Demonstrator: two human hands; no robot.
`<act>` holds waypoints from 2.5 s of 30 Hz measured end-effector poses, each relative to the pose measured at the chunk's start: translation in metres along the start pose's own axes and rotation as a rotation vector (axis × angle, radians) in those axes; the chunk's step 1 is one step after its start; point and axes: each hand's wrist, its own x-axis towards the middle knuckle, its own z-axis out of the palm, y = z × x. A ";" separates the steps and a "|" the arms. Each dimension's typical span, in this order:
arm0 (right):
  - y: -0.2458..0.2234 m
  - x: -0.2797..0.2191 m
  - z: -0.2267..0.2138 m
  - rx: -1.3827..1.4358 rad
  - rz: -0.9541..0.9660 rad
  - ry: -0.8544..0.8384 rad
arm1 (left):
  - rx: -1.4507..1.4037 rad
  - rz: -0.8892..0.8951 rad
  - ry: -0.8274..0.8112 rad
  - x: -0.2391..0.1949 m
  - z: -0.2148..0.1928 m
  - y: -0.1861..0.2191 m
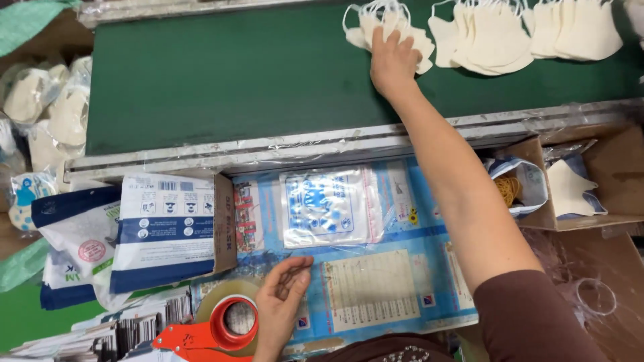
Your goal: Picking up stacks of masks from a conveyor, placing them into plastic bags, and placing the finished bags onto a conveyor belt.
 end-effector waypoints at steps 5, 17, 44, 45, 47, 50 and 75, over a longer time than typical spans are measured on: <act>0.005 -0.076 -0.069 0.381 -0.643 0.040 | 0.115 0.143 0.068 0.014 0.035 0.044; 0.096 -0.391 -0.067 0.857 -0.478 -0.421 | 0.400 0.230 -0.313 0.009 0.059 -0.040; 0.119 -0.437 0.043 0.476 -0.644 0.002 | 0.819 0.743 -0.511 0.000 0.076 -0.049; 0.119 -0.435 0.045 0.474 -0.636 0.008 | 0.818 0.746 -0.520 -0.002 0.076 -0.052; 0.122 -0.434 0.048 0.594 -0.590 -0.123 | 0.798 0.506 -0.605 -0.012 0.075 -0.062; 0.116 -0.430 0.043 0.645 -0.588 -0.206 | 0.797 0.730 -0.587 -0.007 0.072 -0.079; 0.080 -0.305 0.058 1.530 0.201 -0.253 | 1.021 0.824 0.135 0.125 0.103 -0.054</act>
